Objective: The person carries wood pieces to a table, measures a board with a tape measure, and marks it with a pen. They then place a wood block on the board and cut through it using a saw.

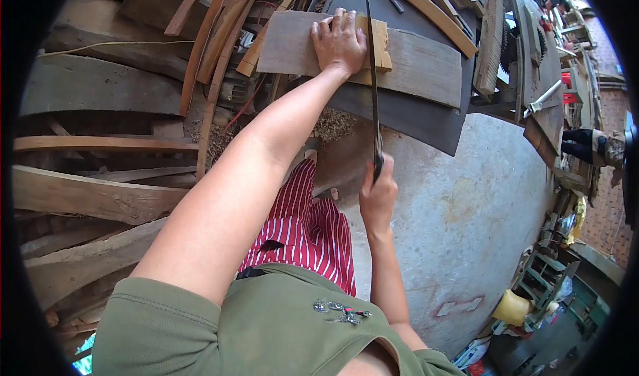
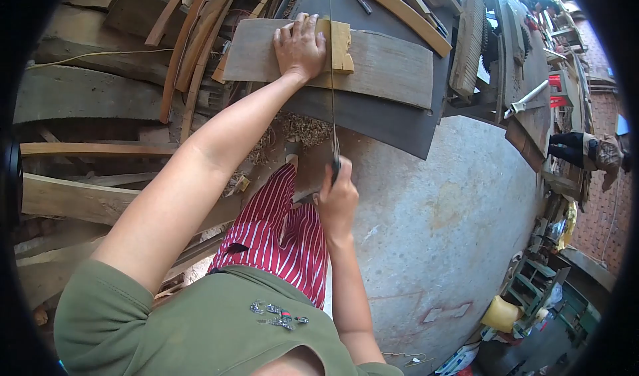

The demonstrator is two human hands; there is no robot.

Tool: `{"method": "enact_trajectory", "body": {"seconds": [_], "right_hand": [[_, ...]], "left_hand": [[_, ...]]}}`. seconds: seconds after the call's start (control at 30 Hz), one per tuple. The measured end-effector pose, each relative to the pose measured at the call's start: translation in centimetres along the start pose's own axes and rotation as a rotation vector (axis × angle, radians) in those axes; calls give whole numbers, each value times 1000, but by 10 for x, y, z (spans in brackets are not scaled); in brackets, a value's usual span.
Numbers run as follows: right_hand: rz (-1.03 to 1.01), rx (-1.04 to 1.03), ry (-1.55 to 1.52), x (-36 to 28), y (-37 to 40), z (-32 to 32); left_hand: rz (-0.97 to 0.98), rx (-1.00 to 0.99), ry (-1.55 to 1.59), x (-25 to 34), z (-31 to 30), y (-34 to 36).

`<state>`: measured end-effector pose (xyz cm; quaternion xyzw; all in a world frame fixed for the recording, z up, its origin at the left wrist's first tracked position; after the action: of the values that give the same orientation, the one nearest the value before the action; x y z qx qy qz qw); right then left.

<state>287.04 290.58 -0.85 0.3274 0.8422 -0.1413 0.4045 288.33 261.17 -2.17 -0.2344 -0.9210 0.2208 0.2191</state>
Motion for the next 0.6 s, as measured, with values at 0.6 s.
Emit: {"method": "enact_trajectory", "body": {"seconds": [0.6], "right_hand": [[-79,48,53,-20,-53,15]], "left_hand": [[-2,3,-13,-2,-5,1]]}}
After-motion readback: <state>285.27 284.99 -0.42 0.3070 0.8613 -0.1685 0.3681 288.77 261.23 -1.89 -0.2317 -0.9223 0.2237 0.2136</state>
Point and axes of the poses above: each hand's wrist, its own y-axis away from the middle knuckle, its own z-axis out of the palm, x = y × z, the point moved 7 cm from there along -y, towards the middle knuckle, and after that the axes turned 8 degrees about z, right-handed, at the moved point
